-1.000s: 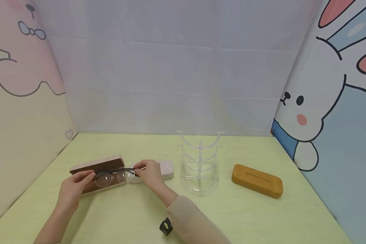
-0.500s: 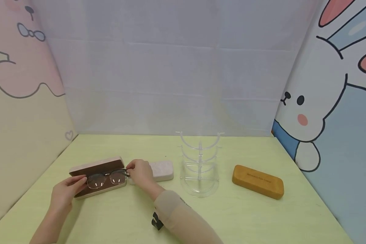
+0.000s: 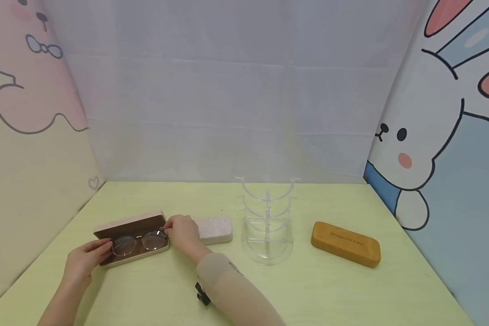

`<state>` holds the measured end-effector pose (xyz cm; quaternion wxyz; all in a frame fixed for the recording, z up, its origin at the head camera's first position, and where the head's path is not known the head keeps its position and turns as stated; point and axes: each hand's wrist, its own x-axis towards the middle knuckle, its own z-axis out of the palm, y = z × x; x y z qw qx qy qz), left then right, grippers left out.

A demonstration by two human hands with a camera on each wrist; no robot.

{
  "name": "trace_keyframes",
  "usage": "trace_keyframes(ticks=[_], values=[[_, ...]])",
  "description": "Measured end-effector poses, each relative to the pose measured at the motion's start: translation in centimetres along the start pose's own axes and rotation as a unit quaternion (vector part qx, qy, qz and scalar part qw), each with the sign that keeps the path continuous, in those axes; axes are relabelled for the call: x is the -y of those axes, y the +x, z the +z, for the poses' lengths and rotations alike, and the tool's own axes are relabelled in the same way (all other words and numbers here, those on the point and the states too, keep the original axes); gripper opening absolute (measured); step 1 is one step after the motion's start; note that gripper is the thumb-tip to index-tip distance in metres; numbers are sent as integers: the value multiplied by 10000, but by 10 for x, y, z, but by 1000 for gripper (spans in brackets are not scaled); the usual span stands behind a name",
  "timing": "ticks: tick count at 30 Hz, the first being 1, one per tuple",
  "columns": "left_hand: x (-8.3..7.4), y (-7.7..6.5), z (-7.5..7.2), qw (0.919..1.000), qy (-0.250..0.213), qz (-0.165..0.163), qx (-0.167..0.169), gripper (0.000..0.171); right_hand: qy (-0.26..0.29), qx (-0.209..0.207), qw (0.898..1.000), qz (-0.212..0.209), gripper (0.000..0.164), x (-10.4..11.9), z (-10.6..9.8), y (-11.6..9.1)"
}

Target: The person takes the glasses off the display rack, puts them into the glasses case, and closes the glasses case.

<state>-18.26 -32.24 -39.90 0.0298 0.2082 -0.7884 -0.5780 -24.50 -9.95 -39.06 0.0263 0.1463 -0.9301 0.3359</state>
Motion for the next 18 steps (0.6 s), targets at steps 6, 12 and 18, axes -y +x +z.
trace_keyframes(ticks=[6,12,18], values=[[0,1,-3,9995,300,31,92,49,60,-37,10000,14,5,1,6,4],[-3,0,-7,9909,1240,326,407,51,-301,42,9995,43,5,2,9,6],[-4,0,-8,9829,1742,425,419,48,-1067,16,9943,-32,6,5,13,8]])
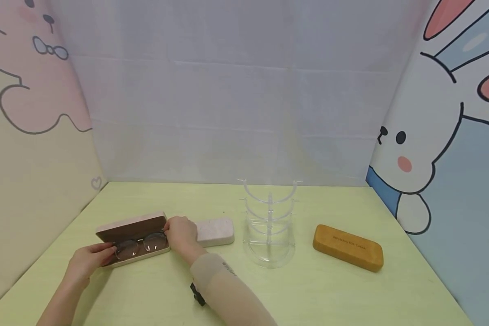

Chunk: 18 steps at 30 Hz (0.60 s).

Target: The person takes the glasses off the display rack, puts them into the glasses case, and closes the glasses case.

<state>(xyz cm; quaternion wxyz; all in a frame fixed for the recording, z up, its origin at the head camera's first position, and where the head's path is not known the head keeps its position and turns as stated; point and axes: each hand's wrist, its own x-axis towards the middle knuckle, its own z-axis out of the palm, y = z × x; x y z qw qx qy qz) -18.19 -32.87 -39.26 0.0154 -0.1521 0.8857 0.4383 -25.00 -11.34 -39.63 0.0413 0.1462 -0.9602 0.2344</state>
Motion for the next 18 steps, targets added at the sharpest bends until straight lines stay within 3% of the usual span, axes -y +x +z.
trace_keyframes(ticks=[5,12,18], values=[[-1,-3,-1,9999,140,65,56,49,-324,-28,9994,-79,7,0,1,0],[-2,-3,-3,9995,301,58,27,49,75,310,9989,-348,15,-5,-5,2],[-1,-3,-3,9998,137,-121,-46,51,106,555,9972,-484,18,-5,-8,0]])
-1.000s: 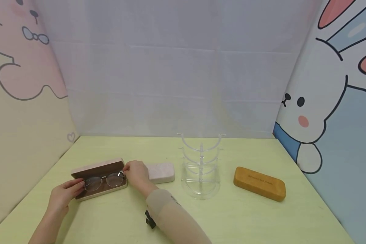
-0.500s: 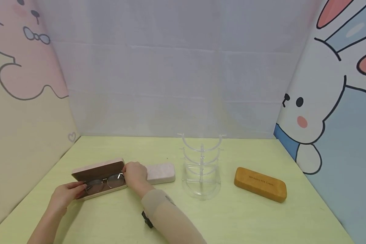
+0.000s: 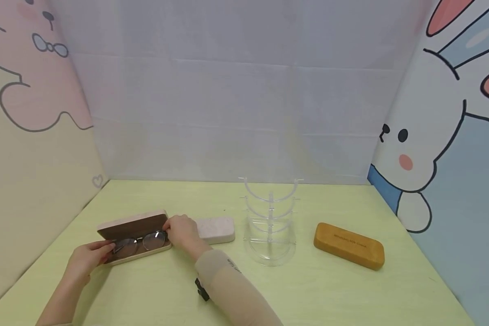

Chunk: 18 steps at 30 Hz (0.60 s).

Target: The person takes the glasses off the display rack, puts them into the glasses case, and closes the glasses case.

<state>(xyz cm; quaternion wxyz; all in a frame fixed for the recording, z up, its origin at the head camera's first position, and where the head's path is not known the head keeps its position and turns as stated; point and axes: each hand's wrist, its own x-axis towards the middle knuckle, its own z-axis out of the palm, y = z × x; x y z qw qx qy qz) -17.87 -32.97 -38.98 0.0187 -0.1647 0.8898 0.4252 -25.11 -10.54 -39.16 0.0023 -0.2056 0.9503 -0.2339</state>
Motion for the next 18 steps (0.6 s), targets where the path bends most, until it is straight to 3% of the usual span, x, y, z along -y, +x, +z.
trace_keyframes(ticks=[3,6,10,15,18], values=[[0,-1,-2,9998,-123,-45,-118,52,453,-214,9986,140,18,0,-2,-1],[-3,0,-2,9993,-242,-96,-257,56,1271,-536,9894,453,17,-3,-7,-1],[-9,0,-3,9988,-379,-270,-162,79,1952,-640,9768,609,23,-7,-11,1],[-17,5,-5,9987,-312,-397,-10,98,2108,-388,9752,556,46,-5,-13,5],[-20,10,-7,9991,-250,-332,36,99,2103,-394,9746,666,47,1,-14,6]])
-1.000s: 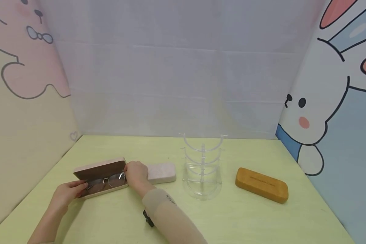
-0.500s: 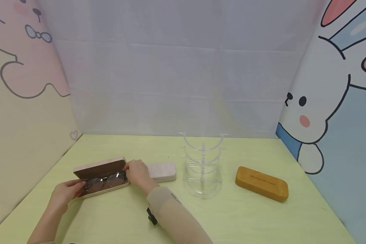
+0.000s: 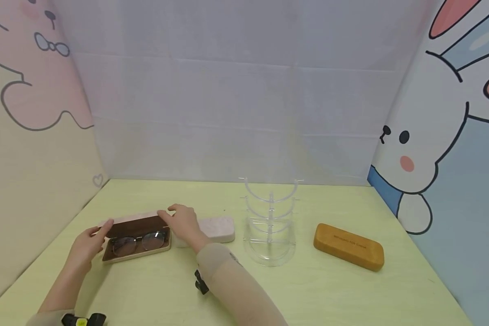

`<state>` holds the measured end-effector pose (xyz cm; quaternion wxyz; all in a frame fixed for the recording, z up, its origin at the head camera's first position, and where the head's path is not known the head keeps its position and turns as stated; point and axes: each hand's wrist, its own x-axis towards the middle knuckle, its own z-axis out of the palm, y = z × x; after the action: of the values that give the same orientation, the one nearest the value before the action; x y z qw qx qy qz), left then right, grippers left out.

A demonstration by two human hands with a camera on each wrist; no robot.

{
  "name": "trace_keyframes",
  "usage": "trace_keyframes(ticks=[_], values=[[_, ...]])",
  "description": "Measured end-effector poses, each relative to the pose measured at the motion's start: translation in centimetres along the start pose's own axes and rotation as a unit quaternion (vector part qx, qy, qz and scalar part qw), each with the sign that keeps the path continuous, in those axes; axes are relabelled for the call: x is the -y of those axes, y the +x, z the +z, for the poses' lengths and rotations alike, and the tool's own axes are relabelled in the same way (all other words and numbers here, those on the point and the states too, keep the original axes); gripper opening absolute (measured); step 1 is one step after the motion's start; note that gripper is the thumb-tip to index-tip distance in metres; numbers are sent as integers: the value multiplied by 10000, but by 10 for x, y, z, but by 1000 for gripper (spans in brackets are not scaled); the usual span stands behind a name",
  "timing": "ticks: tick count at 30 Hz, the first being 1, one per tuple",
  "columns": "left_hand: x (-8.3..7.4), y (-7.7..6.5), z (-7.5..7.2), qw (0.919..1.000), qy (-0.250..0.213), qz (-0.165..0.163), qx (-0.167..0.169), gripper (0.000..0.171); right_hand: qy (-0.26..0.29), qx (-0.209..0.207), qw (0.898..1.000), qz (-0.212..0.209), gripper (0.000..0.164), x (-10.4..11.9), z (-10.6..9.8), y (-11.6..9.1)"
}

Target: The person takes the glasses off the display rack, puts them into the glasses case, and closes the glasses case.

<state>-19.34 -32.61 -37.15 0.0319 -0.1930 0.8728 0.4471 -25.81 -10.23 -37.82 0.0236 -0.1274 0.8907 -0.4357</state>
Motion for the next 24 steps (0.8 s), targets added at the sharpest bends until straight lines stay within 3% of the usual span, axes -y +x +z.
trace_keyframes(ticks=[5,9,16,24], values=[[-2,6,-2,9988,241,192,-368,92,80,-295,9994,166,42,6,6,1],[0,9,-4,9981,247,205,-518,83,28,-498,9983,312,57,7,10,3],[2,10,-6,9997,-128,194,-125,86,252,-444,9948,877,61,12,8,4],[6,3,-11,9982,-415,34,422,95,195,-29,9961,860,47,20,4,-3]])
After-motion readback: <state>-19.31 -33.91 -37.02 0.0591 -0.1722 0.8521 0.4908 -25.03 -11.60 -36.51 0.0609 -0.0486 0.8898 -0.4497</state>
